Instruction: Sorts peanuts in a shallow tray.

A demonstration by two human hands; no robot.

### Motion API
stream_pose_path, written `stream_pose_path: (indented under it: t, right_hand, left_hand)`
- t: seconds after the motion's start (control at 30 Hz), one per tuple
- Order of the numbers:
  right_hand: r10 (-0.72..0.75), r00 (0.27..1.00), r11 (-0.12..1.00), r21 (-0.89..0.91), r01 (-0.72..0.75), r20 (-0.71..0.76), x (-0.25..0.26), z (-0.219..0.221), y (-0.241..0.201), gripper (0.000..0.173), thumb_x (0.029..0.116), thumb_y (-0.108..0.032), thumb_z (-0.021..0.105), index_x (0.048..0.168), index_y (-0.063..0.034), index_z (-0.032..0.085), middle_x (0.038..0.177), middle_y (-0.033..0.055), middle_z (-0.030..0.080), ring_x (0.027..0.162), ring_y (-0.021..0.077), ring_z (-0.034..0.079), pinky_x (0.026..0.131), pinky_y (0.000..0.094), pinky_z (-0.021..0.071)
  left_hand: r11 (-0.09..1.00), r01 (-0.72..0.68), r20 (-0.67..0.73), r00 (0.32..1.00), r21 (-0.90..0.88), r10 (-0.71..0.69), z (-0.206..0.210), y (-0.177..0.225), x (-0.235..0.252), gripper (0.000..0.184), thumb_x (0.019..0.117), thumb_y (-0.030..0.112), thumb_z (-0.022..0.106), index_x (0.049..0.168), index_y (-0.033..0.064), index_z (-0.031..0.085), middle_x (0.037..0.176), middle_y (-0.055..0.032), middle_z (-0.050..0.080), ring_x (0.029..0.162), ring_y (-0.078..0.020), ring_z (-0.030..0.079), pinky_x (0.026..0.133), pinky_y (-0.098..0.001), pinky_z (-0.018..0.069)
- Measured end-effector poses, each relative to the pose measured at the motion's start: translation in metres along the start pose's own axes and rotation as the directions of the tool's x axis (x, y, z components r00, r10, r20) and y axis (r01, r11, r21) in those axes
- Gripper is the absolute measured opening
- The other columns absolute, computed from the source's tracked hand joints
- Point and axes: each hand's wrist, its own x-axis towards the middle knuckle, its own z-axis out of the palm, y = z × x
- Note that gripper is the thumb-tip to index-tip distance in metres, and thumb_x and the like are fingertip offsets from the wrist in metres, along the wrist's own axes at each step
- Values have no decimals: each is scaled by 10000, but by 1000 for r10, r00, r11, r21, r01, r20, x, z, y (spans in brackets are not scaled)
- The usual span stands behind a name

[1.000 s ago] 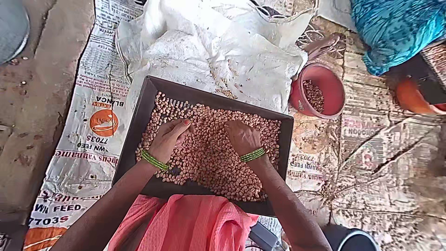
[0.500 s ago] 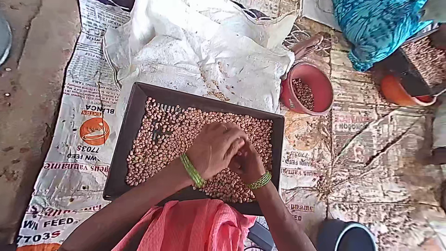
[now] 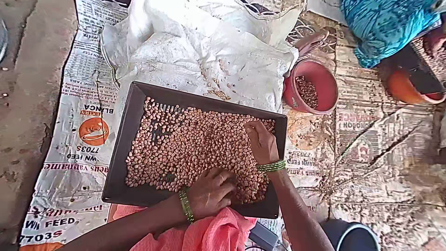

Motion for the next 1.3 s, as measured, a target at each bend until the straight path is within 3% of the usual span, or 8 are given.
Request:
stream_pose_path:
  t: [0.43, 0.57, 0.73, 0.87, 0.93, 1.1, 1.23, 1.3]
  right_hand:
    - [-114, 977, 845, -499, 191, 181, 45, 48, -39, 267, 1085, -174, 461, 1186, 13, 622, 910, 247, 720, 771, 471, 720, 604, 590, 545]
    - [8, 987, 970, 239, -47, 159, 43, -1, -22, 221, 1065, -144, 485, 1153, -23, 647, 794, 114, 642, 652, 213, 612, 624, 375, 529]
    - [78, 969, 407, 880, -247, 236, 11, -46, 18, 489, 1113, -363, 170, 828, -260, 554, 551, -164, 425, 397, -56, 304, 374, 118, 270]
    - [60, 991, 975, 207, -84, 119, -2, -34, 12, 300, 1105, -211, 434, 1029, -34, 664, 787, 75, 629, 602, 179, 552, 565, 381, 483]
    - [-34, 983, 988, -140, 60, 180, -5, -21, 2, 279, 1093, -197, 485, 1224, -31, 666, 896, 221, 711, 752, 414, 699, 664, 612, 542]
    - [-30, 960, 840, -514, 176, 280, -3, 2, -16, 280, 1065, -132, 515, 1306, -36, 621, 912, 252, 709, 763, 495, 697, 616, 624, 529]
    - [29, 965, 999, 32, -38, 259, 2, -15, -3, 213, 1074, -162, 505, 1214, -52, 622, 687, 132, 601, 532, 278, 554, 505, 437, 470]
    - [20, 964, 704, 681, -203, 266, -5, -28, 15, 225, 1053, -180, 365, 1029, -156, 587, 542, -85, 409, 377, -1, 338, 358, 151, 319]
  left_hand:
    - [998, 56, -314, 948, 15, -49, -62, -33, -45, 382, 1067, 353, 470, 1256, 118, 704, 1331, -76, 683, 1218, -261, 652, 1015, -501, 508]
    - [991, 110, -369, 927, 80, -73, -70, -42, -46, 406, 1075, 371, 433, 1244, 134, 716, 1302, -63, 700, 1186, -256, 671, 998, -510, 521]
    - [986, 94, -399, 916, 137, -32, -73, -48, -42, 385, 1065, 358, 447, 1218, 140, 725, 1258, -52, 714, 1149, -232, 682, 967, -480, 533]
    - [975, 177, -435, 895, 137, -102, -84, -52, -44, 383, 1060, 364, 474, 1252, 139, 718, 1271, -77, 704, 1152, -262, 684, 963, -529, 544]
    - [957, 257, -511, 845, 132, -156, -96, -62, -49, 339, 1054, 290, 522, 1272, 103, 703, 1295, -119, 685, 1176, -324, 666, 974, -584, 526]
    - [894, 438, -724, 646, 94, -241, -118, -105, -56, 317, 1062, 153, 504, 1306, 21, 655, 1422, -166, 603, 1364, -386, 519, 1141, -573, 380]
    - [877, 463, -793, 580, 130, -189, -107, -131, -43, 356, 1050, 160, 503, 1358, 23, 615, 1500, -188, 531, 1427, -391, 449, 1190, -520, 335]
    - [885, 441, -814, 562, 146, -146, -101, -143, -36, 370, 1040, 163, 511, 1366, 16, 606, 1502, -213, 519, 1417, -407, 456, 1188, -511, 342]
